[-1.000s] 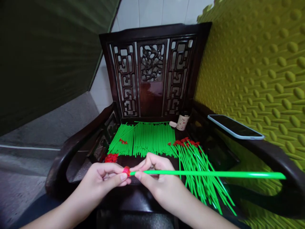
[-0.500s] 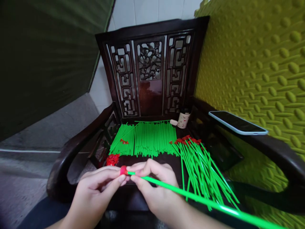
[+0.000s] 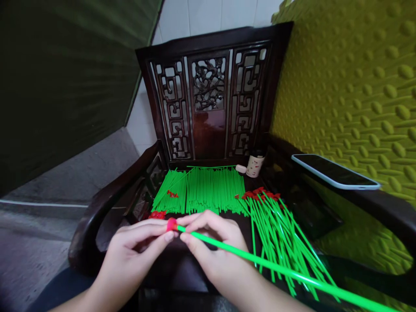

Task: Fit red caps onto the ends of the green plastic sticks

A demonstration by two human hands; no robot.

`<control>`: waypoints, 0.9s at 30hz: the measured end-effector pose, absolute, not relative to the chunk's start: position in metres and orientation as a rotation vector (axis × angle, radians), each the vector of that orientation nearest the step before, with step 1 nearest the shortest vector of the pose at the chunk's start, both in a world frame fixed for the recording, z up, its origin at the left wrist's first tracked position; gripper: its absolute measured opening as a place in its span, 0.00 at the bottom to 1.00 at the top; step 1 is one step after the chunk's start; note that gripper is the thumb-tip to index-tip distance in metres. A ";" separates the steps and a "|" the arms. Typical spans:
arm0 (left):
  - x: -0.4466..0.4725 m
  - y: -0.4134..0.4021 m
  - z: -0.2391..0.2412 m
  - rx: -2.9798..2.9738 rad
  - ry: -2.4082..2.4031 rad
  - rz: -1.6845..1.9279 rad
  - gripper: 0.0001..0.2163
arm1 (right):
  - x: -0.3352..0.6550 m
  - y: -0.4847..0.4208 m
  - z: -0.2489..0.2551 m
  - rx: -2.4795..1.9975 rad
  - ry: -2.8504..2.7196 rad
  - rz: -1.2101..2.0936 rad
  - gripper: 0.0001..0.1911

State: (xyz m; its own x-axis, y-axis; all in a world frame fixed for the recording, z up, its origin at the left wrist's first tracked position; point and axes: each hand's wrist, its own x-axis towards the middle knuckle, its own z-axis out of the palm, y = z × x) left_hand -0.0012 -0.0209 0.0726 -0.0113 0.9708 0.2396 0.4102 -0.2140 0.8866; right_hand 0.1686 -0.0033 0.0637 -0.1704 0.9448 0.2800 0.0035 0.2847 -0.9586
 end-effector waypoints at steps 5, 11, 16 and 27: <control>-0.005 -0.019 0.075 1.777 1.409 1.354 0.07 | 0.173 -0.005 0.072 -0.901 -1.179 1.525 0.08; -0.006 -0.015 0.074 1.748 1.327 1.391 0.06 | 0.180 -0.008 0.073 -0.982 -1.431 1.165 0.05; -0.007 -0.009 0.070 1.442 1.178 1.260 0.05 | 0.182 -0.010 0.062 -0.744 -1.800 0.491 0.11; -0.012 -0.010 0.075 1.801 1.058 1.328 0.05 | 0.184 -0.019 0.062 -0.572 -1.956 0.504 0.15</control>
State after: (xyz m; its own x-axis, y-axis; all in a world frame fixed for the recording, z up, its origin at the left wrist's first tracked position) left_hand -0.0123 -0.0100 0.0748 0.1596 0.8871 0.4331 0.2236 -0.4598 0.8594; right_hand 0.1845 -0.0187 0.0625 -0.3926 0.5893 0.7061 0.1748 0.8016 -0.5717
